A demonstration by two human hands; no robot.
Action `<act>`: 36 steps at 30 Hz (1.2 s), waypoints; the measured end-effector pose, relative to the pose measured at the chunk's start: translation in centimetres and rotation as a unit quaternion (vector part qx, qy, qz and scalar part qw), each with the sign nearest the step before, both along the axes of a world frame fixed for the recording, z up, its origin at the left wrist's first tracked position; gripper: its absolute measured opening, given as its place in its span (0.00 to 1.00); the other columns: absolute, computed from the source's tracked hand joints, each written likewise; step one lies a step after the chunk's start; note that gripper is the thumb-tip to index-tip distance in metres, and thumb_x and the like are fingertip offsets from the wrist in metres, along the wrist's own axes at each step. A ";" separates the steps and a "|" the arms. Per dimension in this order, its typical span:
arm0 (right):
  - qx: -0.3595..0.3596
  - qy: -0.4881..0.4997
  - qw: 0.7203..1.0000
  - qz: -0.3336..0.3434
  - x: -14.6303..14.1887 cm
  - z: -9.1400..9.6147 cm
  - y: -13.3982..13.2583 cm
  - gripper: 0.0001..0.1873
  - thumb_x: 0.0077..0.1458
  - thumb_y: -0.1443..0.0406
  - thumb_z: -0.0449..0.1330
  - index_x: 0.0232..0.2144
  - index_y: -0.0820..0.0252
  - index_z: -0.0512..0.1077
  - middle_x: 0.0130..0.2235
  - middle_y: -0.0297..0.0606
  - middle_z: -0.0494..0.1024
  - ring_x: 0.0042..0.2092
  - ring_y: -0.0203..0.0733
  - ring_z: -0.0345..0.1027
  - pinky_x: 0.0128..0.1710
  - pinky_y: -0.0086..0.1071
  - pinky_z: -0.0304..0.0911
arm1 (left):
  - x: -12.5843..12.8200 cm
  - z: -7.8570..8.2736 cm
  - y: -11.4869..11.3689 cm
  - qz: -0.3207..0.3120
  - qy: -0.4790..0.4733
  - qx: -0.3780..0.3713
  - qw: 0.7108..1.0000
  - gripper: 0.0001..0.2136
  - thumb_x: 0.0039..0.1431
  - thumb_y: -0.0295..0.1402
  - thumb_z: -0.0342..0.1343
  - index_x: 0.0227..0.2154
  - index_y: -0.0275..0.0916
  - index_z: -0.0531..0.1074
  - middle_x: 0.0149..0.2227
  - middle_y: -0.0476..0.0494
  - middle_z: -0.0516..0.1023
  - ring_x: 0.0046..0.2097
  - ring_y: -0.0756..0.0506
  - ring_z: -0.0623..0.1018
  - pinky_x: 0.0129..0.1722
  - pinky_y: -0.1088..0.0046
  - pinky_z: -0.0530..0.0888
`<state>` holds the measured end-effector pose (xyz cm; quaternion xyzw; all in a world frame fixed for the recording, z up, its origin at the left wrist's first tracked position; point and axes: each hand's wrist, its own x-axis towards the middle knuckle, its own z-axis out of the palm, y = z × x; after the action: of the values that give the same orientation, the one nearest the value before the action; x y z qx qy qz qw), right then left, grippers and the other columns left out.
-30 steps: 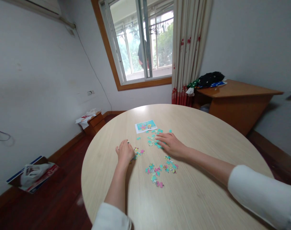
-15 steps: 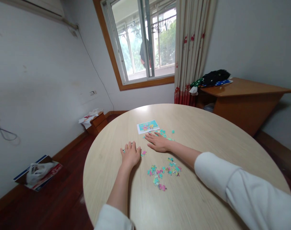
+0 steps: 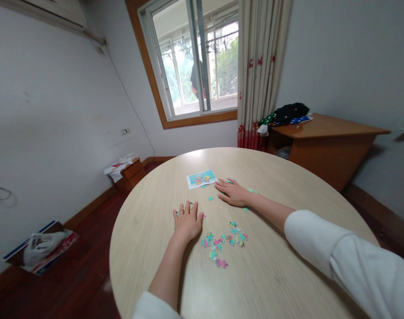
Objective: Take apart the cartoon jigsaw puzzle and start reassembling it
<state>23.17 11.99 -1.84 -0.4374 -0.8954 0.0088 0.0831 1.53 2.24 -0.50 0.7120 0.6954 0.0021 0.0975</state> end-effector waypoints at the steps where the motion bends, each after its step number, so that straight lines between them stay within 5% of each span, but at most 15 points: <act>1: 0.008 -0.003 1.000 0.001 -0.6 0.1 -0.1 0.30 0.63 0.57 0.41 0.61 0.66 0.57 0.65 0.48 0.55 0.67 0.50 0.41 0.63 0.52 0.38 | 0.1 0.1 0.0 -0.001 0.001 -0.002 1.000 0.28 0.63 0.45 0.34 0.64 0.43 0.50 0.68 0.41 0.45 0.67 0.34 0.46 0.63 0.46 0.43; 11: -0.012 -0.024 1.000 -0.007 -7.6 -0.8 0.8 0.29 0.63 0.61 0.37 0.63 0.67 0.52 0.66 0.48 0.52 0.67 0.51 0.39 0.64 0.54 0.35 | -0.2 0.0 -0.2 -0.013 -0.003 0.001 1.000 0.28 0.63 0.46 0.34 0.64 0.43 0.50 0.68 0.40 0.45 0.67 0.33 0.46 0.63 0.46 0.43; 23: -0.016 -0.047 0.994 -0.096 -2.2 -0.9 1.2 0.30 0.62 0.63 0.36 0.64 0.68 0.51 0.66 0.48 0.51 0.67 0.50 0.40 0.64 0.53 0.37 | 0.1 0.4 -0.4 -0.058 -0.019 -0.022 0.998 0.28 0.64 0.45 0.33 0.65 0.43 0.49 0.68 0.40 0.42 0.68 0.33 0.43 0.62 0.45 0.41; 36: 0.005 -0.065 0.993 -0.098 -1.2 -0.5 1.0 0.31 0.62 0.60 0.36 0.63 0.69 0.53 0.66 0.47 0.51 0.67 0.50 0.39 0.64 0.52 0.35 | 0.7 0.4 -0.8 -0.151 -0.022 -0.005 0.988 0.28 0.63 0.45 0.35 0.64 0.42 0.50 0.68 0.40 0.46 0.67 0.35 0.47 0.63 0.45 0.43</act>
<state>21.96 12.95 -2.37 -0.5222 -0.8517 -0.0324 0.0279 2.21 1.47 -0.07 0.8080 0.5777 -0.0004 0.1153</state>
